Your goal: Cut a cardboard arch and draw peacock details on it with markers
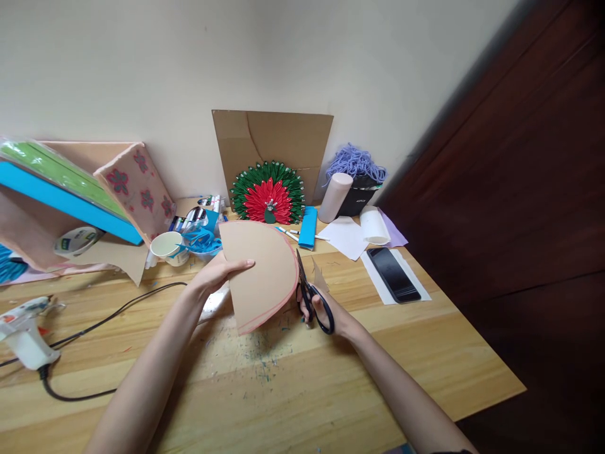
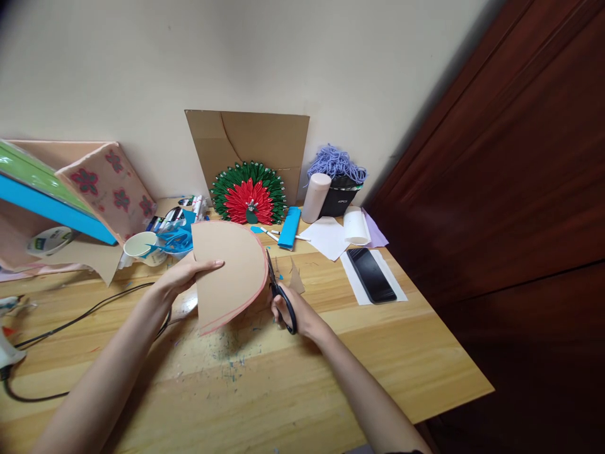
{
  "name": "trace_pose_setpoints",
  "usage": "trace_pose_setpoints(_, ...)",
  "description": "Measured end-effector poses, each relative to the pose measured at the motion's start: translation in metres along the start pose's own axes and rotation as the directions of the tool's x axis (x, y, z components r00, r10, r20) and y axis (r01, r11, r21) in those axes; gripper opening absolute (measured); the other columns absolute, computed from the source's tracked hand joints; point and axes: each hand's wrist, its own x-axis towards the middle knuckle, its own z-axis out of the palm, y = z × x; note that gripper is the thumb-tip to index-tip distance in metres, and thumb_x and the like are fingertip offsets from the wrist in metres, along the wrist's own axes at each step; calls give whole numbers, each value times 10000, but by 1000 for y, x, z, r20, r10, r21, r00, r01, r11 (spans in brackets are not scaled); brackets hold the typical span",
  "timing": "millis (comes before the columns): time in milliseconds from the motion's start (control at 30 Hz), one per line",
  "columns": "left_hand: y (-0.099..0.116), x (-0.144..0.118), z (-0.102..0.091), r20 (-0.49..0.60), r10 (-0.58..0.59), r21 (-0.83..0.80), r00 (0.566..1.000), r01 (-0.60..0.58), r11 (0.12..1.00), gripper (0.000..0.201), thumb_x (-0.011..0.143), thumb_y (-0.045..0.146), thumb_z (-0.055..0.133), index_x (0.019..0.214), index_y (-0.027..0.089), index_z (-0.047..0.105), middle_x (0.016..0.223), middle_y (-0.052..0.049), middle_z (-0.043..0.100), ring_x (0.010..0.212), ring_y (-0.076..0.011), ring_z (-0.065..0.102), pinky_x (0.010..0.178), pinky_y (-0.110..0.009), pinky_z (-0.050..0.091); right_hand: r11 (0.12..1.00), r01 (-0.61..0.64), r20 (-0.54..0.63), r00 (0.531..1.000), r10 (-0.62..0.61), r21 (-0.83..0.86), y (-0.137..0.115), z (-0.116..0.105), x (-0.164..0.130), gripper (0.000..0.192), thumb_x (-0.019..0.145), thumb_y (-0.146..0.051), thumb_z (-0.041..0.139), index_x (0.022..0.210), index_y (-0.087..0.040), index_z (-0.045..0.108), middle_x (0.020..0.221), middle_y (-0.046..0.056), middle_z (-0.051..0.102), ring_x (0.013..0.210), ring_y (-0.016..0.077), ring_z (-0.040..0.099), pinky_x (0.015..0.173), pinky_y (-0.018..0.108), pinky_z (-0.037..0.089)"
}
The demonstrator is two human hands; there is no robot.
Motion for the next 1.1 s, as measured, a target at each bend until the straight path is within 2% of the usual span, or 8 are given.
trace_pose_setpoints(300,-3,-2,5,48,-16,29,999,14,999,601,554,270,809,1103,201,575,1086,-94,664,956,-266,639,775,-352,554,999,-43,-76,996,41,-22,1,1,5,667,652,-846,305,788,-203,416,480,-63,425,377,98,439,377,218,394)
trace_pose_setpoints(500,-4,0,2,43,-27,33,999,26,999,670,539,278,816,1146,178,552,1100,-120,658,973,-287,634,785,-369,552,988,-54,-92,995,41,-146,-1,-3,3,543,746,-742,389,772,-201,427,437,-69,432,355,100,442,357,203,347)
trace_pose_setpoints(633,-3,0,0,42,-42,24,998,41,999,682,532,280,822,1149,171,554,1089,-114,669,943,-278,648,810,-379,544,988,-101,-145,986,83,-120,-6,-4,3,467,754,-666,492,728,-203,440,416,-69,440,341,90,426,351,197,331)
trace_pose_setpoints(700,-3,1,1,21,-23,-7,999,24,1000,663,543,264,820,1146,171,560,1094,-113,668,961,-275,643,826,-373,540,995,-101,-193,976,96,-14,-4,-3,6,489,712,-685,526,714,-204,443,411,-73,434,331,85,410,341,195,322)
trace_pose_setpoints(833,-12,6,19,-153,92,-210,984,-123,970,564,649,261,766,1164,162,560,1180,-118,626,1078,-260,589,891,-334,514,942,-97,-209,963,171,323,5,-1,13,630,606,-817,459,740,-201,452,421,-84,431,330,94,437,391,241,426)
trace_pose_setpoints(933,-25,9,42,-288,125,-401,949,-238,885,454,769,301,663,1183,158,548,1220,-98,605,1174,-227,522,956,-299,468,919,-20,-269,954,136,395,6,-1,16,592,669,-757,484,828,-187,487,504,-66,495,415,111,524,504,275,492)
trace_pose_setpoints(1000,-36,10,57,-280,110,-488,954,-240,839,412,833,333,582,1210,174,530,1258,-79,580,1224,-221,474,971,-311,455,936,27,-360,927,107,350,5,-3,16,477,705,-621,601,844,-174,508,563,-37,558,497,125,573,561,271,498)
trace_pose_setpoints(1100,-49,9,70,-188,111,-526,976,-195,828,407,848,359,558,1218,190,535,1266,-65,574,1251,-226,442,967,-311,456,967,45,-484,871,86,252,4,-9,16,369,711,-472,687,828,-157,534,592,-4,606,561,138,595,603,264,496)
